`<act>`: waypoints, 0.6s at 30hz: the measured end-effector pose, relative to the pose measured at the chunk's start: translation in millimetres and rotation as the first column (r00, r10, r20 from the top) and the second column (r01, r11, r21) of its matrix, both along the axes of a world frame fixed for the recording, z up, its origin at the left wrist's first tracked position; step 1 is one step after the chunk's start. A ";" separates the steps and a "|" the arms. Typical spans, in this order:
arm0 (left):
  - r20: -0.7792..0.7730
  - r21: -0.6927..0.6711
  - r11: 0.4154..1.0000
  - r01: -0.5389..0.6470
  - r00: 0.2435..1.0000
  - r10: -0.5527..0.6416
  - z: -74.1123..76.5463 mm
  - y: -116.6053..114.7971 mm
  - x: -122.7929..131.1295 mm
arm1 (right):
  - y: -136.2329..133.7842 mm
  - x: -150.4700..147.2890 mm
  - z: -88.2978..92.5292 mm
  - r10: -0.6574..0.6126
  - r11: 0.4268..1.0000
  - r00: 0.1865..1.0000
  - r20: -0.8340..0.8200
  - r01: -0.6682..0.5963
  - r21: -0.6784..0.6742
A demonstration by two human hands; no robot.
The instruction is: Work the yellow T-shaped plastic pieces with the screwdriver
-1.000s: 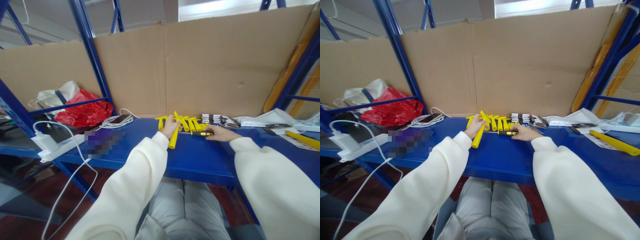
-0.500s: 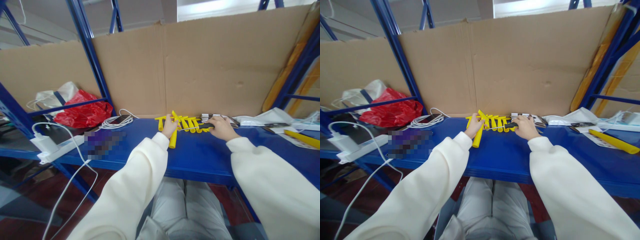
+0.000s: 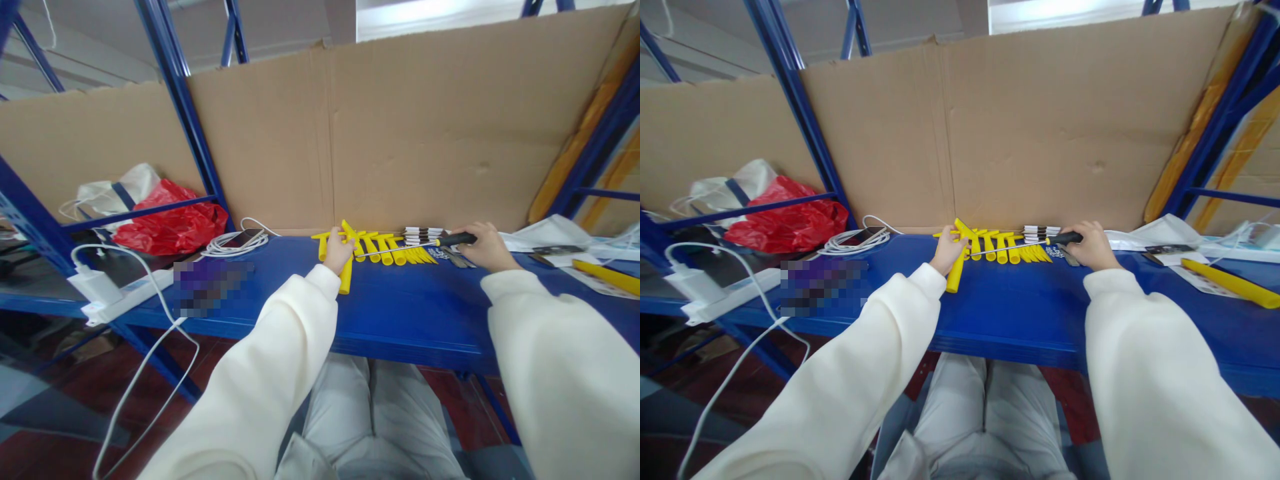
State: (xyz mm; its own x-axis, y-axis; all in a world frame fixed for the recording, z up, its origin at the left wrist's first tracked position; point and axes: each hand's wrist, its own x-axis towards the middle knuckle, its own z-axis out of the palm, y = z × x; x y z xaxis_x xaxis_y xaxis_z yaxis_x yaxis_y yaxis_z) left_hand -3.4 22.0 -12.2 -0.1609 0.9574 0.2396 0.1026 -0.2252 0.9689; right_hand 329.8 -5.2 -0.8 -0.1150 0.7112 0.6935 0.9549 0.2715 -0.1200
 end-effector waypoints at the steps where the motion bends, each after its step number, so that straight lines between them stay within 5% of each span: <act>1: 0.004 0.003 1.000 -0.003 1.000 0.003 0.6 -0.1 -0.4 | -1.5 1.0 0.7 -0.023 1.000 1.000 -0.003 0.023 0.009; 10: 0.043 -0.053 0.999 -0.012 0.999 0.014 4.5 -4.0 -0.4 | -1.6 10.4 -3.5 -0.206 0.957 0.969 -0.138 0.229 0.179; 18: 0.051 -0.111 0.992 0.065 0.997 -0.060 8.2 -12.8 2.9 | 2.1 3.8 -5.5 -0.121 0.957 0.981 -0.148 0.155 0.246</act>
State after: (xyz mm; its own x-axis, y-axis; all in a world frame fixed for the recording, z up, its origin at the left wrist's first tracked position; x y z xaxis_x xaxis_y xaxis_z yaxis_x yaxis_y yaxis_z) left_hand -0.5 9.2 -4.0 -0.1086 0.9865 0.1228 0.0446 -0.1185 0.9919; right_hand 333.6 -3.0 -6.3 0.0753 0.5112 0.8562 0.9660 0.1755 -0.1898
